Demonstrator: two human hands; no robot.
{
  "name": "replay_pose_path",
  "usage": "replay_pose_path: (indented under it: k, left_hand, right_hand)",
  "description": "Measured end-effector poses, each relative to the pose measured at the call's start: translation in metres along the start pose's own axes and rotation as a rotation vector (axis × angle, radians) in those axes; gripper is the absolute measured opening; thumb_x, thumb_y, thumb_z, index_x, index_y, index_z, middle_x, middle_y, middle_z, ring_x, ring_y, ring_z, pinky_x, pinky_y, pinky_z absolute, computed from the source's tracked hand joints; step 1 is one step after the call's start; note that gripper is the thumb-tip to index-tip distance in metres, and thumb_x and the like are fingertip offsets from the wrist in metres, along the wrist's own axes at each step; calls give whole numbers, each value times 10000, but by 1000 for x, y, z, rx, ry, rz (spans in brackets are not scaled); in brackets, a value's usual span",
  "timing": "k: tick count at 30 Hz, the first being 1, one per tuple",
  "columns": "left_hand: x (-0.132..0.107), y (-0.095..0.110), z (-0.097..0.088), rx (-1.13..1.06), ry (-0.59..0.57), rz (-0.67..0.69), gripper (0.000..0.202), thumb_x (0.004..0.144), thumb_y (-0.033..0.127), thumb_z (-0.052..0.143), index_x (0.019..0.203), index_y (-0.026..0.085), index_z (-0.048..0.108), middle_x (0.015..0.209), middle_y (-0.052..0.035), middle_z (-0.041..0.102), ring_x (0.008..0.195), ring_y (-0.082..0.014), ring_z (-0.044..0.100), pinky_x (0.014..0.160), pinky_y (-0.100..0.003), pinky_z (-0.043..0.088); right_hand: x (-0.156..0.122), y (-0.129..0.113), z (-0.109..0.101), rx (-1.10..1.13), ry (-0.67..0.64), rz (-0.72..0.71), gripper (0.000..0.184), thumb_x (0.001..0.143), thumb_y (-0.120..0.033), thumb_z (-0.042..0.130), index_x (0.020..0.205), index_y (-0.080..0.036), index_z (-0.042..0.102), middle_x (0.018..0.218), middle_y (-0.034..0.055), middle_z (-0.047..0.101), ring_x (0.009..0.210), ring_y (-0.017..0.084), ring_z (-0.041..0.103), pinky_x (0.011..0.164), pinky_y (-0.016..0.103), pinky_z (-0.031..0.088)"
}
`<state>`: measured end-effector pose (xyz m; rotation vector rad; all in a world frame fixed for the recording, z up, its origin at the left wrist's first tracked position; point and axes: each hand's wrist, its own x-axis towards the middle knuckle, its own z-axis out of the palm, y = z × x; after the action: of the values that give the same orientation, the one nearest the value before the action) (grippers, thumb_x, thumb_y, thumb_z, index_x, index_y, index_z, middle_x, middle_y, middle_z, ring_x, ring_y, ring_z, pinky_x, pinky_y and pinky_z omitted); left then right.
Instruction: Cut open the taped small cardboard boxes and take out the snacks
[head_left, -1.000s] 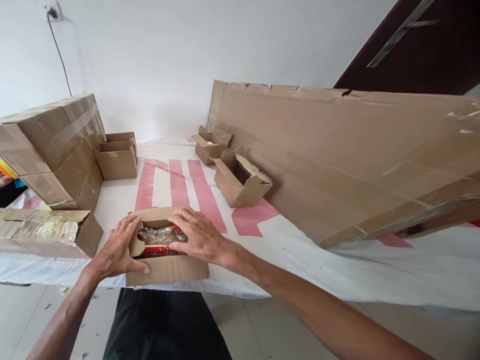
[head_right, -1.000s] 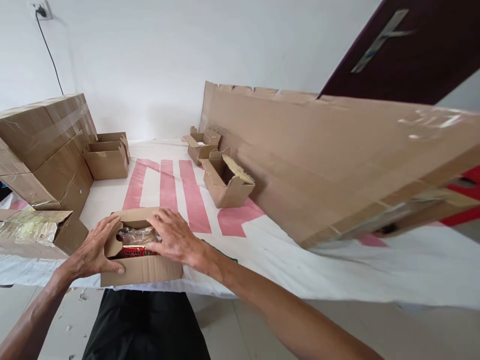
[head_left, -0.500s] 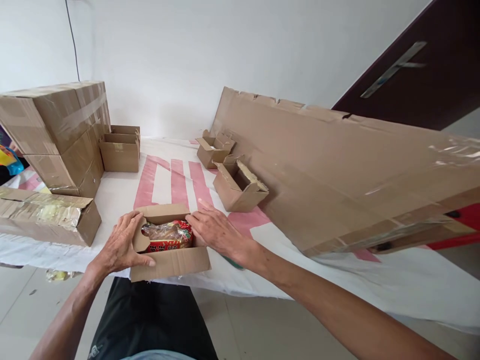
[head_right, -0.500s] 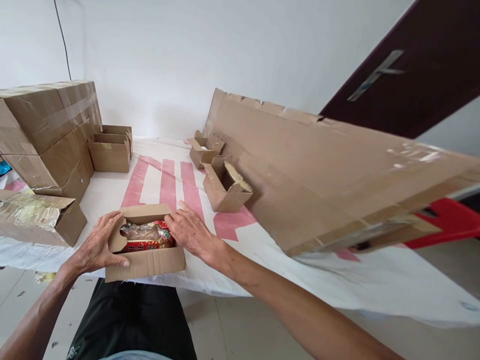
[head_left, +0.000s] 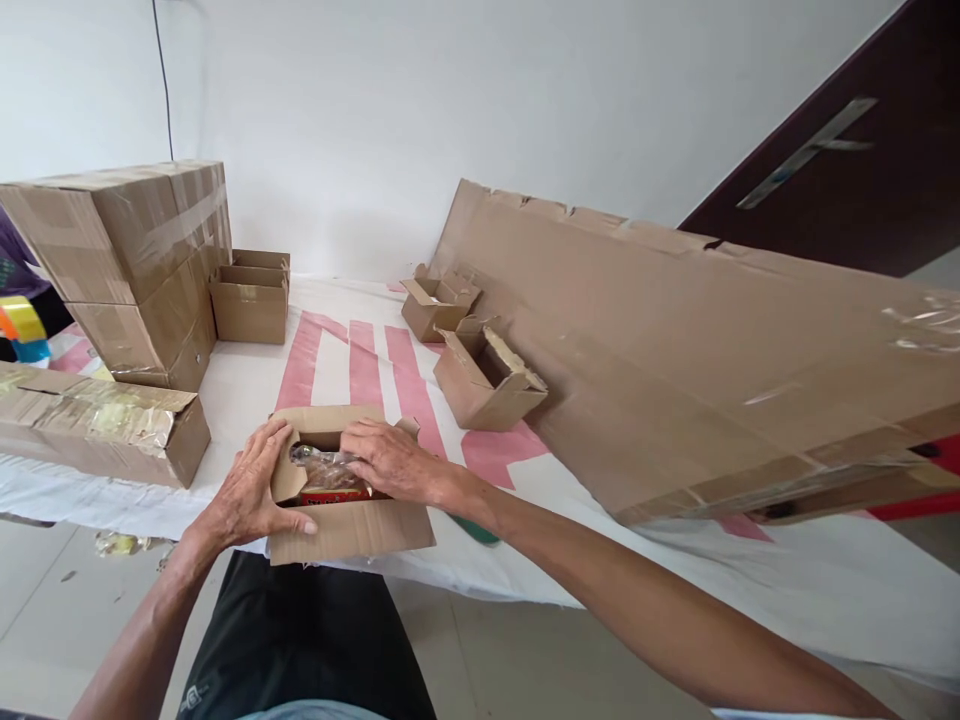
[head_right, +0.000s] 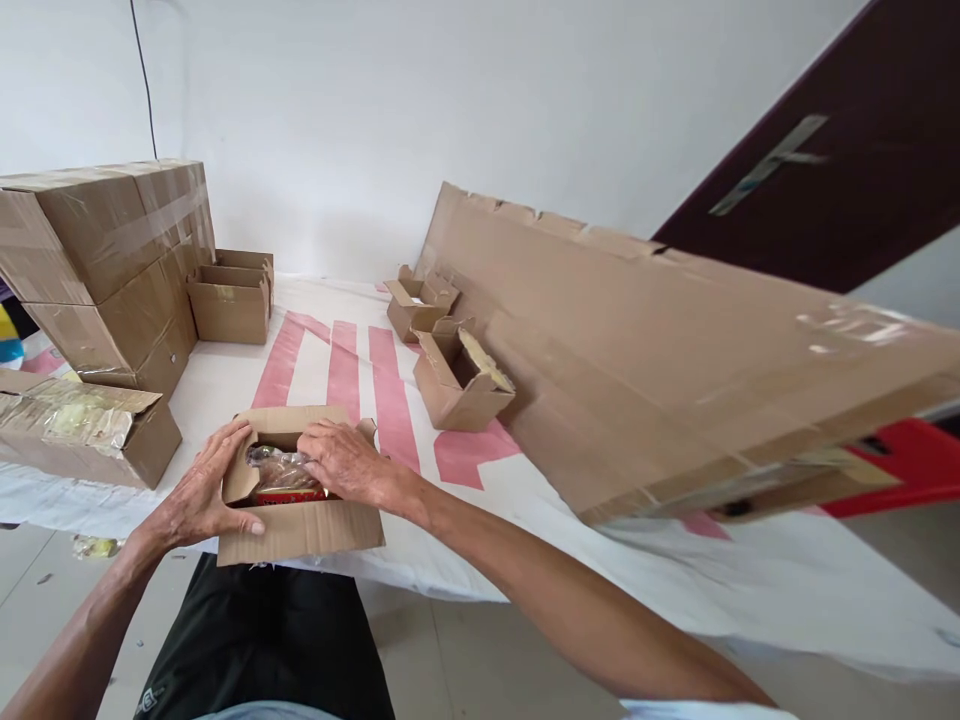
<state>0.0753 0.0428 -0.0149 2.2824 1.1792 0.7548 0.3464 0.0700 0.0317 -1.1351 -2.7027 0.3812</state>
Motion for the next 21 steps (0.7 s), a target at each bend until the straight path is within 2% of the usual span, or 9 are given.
replay_pose_path:
  k: [4,7,9,16,18,21]
  left_hand:
    - [-1,2,-1,-38,20,-57,1450,571,718,924,1698,221,160,1695,-261,294,1564,-496,279,1246,-689,278]
    - [0,3,-1,-79,31,-110,1499,573,689,938,1707,214,80,1694,-267,297,1567,-491,284,1253,-687,266]
    - [1,3,-1,-104,38,-112,1484,580,660,947,1706,222,86,1699,-253,300,1570,-485,285,1259,-673,274]
    - [7,8,-14,-145,81,-81,1149,796,610,823,1686,255,188,1700,-205,337,1544,-430,369,1235,-638,345]
    - [8,12,-24,-156,65,-77,1049,819,635,786,1653,249,281,1675,-197,389,1512,-421,422,1213,-623,385]
    - [9,17,-43,-147,17,-54,833,845,690,719,1516,246,500,1598,-163,511,1444,-402,513,1186,-597,430]
  right_hand:
    - [-9,1,-21,326,13,148,128,934,-197,553,859,-213,655,804,1,651,755,164,571,714,295,413]
    - [-14,2,-37,460,85,190,140,916,-271,549,842,-213,654,795,-5,640,707,151,547,671,289,405]
    - [-17,5,-48,518,143,198,145,905,-301,557,842,-210,652,807,0,642,717,154,550,666,289,413]
    - [-21,23,-79,592,319,169,182,859,-380,642,849,-204,686,779,-1,640,702,145,537,649,286,436]
    - [-21,28,-86,612,362,162,207,855,-406,658,845,-201,687,752,-8,634,671,134,527,622,277,432]
    - [-19,32,-98,627,398,138,235,847,-428,672,850,-194,694,741,-5,642,663,134,537,607,274,429]
